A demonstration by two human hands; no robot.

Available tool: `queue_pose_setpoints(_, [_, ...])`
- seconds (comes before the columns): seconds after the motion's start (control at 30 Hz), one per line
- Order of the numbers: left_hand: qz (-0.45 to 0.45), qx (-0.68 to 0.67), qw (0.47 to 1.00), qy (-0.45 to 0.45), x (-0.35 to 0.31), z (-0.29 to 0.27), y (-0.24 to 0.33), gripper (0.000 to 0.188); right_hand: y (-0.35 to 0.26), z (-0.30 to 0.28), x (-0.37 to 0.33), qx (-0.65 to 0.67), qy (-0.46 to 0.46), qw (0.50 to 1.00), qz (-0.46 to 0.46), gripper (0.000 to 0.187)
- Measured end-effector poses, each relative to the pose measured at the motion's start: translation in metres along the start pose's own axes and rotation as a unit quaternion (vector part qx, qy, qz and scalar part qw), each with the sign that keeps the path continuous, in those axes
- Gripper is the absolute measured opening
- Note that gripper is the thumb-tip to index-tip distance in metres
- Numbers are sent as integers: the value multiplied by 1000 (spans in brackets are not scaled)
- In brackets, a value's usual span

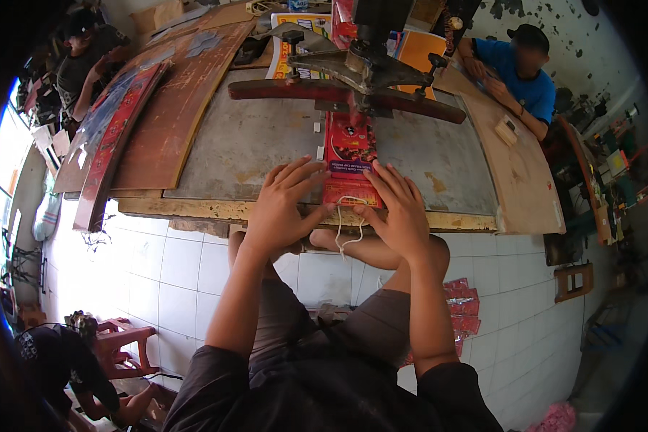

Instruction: The person performs silk-screen printing on a flat red cardboard object using a manual printing press. They position the object on the press, apply pressure with a wooden block to transfer ink, and then set the object aside.

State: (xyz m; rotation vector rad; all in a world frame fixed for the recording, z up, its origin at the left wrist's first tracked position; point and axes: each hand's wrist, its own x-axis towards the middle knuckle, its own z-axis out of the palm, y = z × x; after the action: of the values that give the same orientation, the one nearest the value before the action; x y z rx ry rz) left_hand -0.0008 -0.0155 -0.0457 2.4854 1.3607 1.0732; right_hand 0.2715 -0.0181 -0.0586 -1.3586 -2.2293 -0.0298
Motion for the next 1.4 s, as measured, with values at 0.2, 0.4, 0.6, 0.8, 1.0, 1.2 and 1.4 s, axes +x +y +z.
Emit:
queue_pose_setpoints(0.2, [12, 12, 1000, -16, -1, 1, 1, 48, 1, -2, 0, 5, -1, 1000, 6, 72])
queue_pose_setpoints(0.4, [12, 29, 999, -23, -4, 2, -2, 48, -2, -2, 0, 3, -7, 1000, 13, 72])
queue_pose_setpoints(0.6, [12, 29, 999, -26, -3, 0, 0, 48, -2, -2, 0, -2, -9, 1000, 17, 73])
queue_pose_setpoints(0.8, [7, 21, 999, -33, -3, -1, 0, 48, -4, -2, 1, 4, -10, 1000, 23, 74])
queue_pose_setpoints(1.0, [11, 17, 999, -27, -2, -2, 1, 47, -5, -5, 1, 8, -17, 999, 26, 75])
queue_pose_setpoints(1.2, [10, 19, 999, -26, -3, -2, 2, 46, -4, -4, 1, 7, -20, 999, 25, 75])
queue_pose_setpoints(1.4, [10, 17, 999, -27, -2, -3, 3, 46, -3, -3, 1, 5, -21, 999, 25, 75])
